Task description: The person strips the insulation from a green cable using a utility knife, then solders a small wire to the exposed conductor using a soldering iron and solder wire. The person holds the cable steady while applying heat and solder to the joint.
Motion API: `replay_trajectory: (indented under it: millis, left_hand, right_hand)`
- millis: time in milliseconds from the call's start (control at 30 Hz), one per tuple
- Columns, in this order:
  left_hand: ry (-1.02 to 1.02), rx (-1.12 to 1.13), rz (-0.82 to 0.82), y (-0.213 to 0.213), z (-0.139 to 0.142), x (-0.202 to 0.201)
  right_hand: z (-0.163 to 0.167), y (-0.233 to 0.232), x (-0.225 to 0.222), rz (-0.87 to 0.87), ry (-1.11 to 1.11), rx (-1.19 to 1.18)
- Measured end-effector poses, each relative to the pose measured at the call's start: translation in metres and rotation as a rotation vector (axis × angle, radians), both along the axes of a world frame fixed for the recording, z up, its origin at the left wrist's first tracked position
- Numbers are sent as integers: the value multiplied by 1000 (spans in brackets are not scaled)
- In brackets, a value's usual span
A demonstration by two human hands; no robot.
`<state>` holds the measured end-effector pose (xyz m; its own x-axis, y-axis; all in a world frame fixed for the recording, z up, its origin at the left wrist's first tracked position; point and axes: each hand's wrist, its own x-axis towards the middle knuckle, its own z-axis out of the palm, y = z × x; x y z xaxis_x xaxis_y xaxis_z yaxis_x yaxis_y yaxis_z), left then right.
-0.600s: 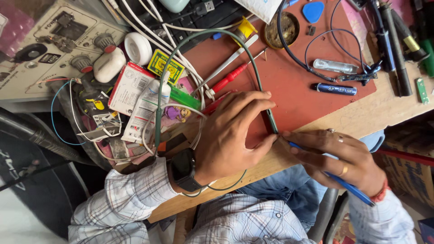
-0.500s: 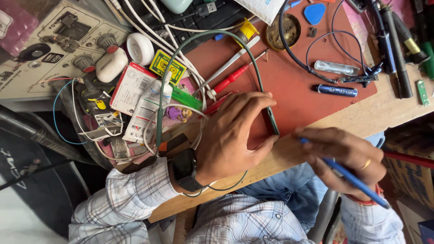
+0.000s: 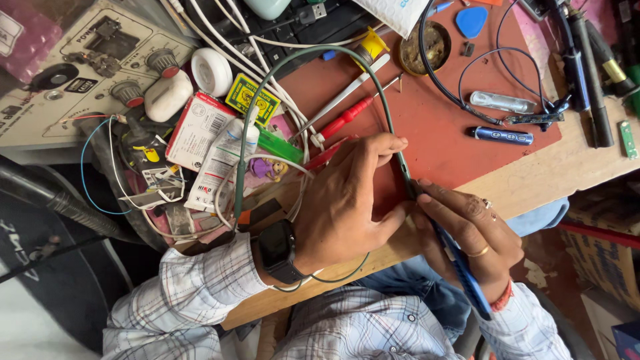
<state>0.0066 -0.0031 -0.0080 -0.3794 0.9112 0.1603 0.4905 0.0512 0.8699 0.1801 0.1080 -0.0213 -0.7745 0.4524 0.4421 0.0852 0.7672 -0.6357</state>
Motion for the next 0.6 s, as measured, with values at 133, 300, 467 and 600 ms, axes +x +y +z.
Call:
replay_trajectory:
  millis: [133, 300, 467, 600]
  left_hand:
    - [2, 6, 3, -1, 4, -3]
    - [-26, 22, 2, 8, 4, 0]
    - [-36, 22, 5, 2, 1, 0]
    - [-35, 19, 11, 0, 2, -2]
  right_hand:
    - [4, -2, -8, 19, 7, 68]
    - [5, 5, -9, 21, 26, 136]
    - [4, -1, -8, 47, -2, 156]
    - [8, 3, -8, 112, -29, 157]
